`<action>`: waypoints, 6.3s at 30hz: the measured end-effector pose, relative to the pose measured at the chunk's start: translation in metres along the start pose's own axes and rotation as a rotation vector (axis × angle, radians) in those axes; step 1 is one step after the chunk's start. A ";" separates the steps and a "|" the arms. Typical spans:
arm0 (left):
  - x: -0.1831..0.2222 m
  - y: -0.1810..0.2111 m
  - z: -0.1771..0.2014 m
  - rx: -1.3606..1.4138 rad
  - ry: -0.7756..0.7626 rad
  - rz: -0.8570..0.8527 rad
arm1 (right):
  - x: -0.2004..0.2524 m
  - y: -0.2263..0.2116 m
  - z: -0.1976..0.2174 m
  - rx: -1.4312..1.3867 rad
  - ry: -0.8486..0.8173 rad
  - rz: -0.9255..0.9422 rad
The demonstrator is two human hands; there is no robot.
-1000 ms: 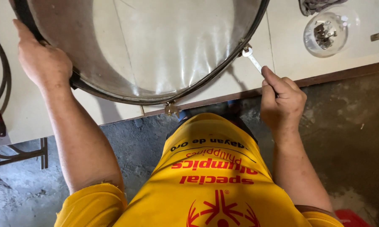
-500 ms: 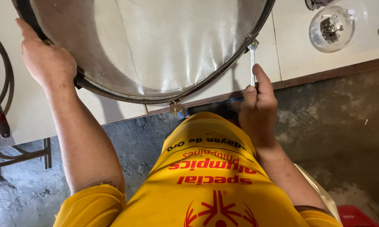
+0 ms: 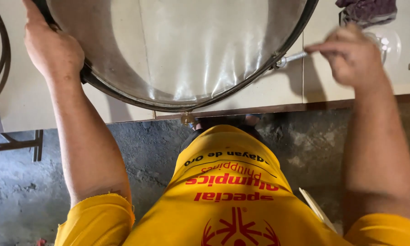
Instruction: A person uses a small wrench to adjust the tension rods on a drum rim to tune or secure the drum head.
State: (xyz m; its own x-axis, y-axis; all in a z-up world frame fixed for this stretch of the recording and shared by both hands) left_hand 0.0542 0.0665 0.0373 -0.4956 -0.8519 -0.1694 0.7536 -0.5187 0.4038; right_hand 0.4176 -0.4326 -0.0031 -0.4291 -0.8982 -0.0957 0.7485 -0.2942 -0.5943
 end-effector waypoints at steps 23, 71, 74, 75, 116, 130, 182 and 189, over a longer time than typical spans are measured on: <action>-0.010 -0.027 -0.018 -0.084 0.009 -0.059 | 0.104 -0.099 -0.014 0.022 0.752 -0.409; -0.008 -0.030 -0.024 -0.091 -0.140 0.006 | 0.096 -0.153 -0.089 0.255 0.825 -0.265; -0.010 -0.030 -0.024 -0.094 -0.117 -0.005 | 0.099 -0.138 -0.061 0.128 0.810 -0.313; -0.010 -0.027 -0.021 -0.094 -0.111 0.009 | 0.099 -0.131 -0.049 0.126 0.802 -0.300; -0.002 -0.005 -0.016 -0.084 -0.187 0.022 | 0.107 -0.145 -0.043 0.098 0.876 -0.384; -0.008 -0.017 -0.030 -0.102 -0.198 0.007 | 0.097 -0.172 -0.070 0.384 1.036 -0.267; -0.016 -0.029 -0.035 -0.250 -0.195 -0.007 | 0.103 -0.143 -0.051 -0.014 1.033 -0.367; -0.017 -0.030 -0.040 -0.223 -0.204 -0.022 | 0.099 -0.155 -0.065 0.157 1.069 -0.372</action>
State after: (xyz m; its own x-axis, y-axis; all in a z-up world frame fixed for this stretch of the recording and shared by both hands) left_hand 0.0573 0.0935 -0.0082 -0.5722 -0.8200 0.0172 0.8069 -0.5590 0.1907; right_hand 0.2259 -0.4544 0.0277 -0.7919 -0.0312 -0.6098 0.5076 -0.5887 -0.6291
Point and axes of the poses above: each hand's wrist, its own x-axis away from the middle knuckle, its own z-axis out of the back of the hand, y = z × x, the point moved 10 cm from there along -x, towards the middle knuckle, and after that the axes turned 3 degrees about -z, right-handed, at the moved point
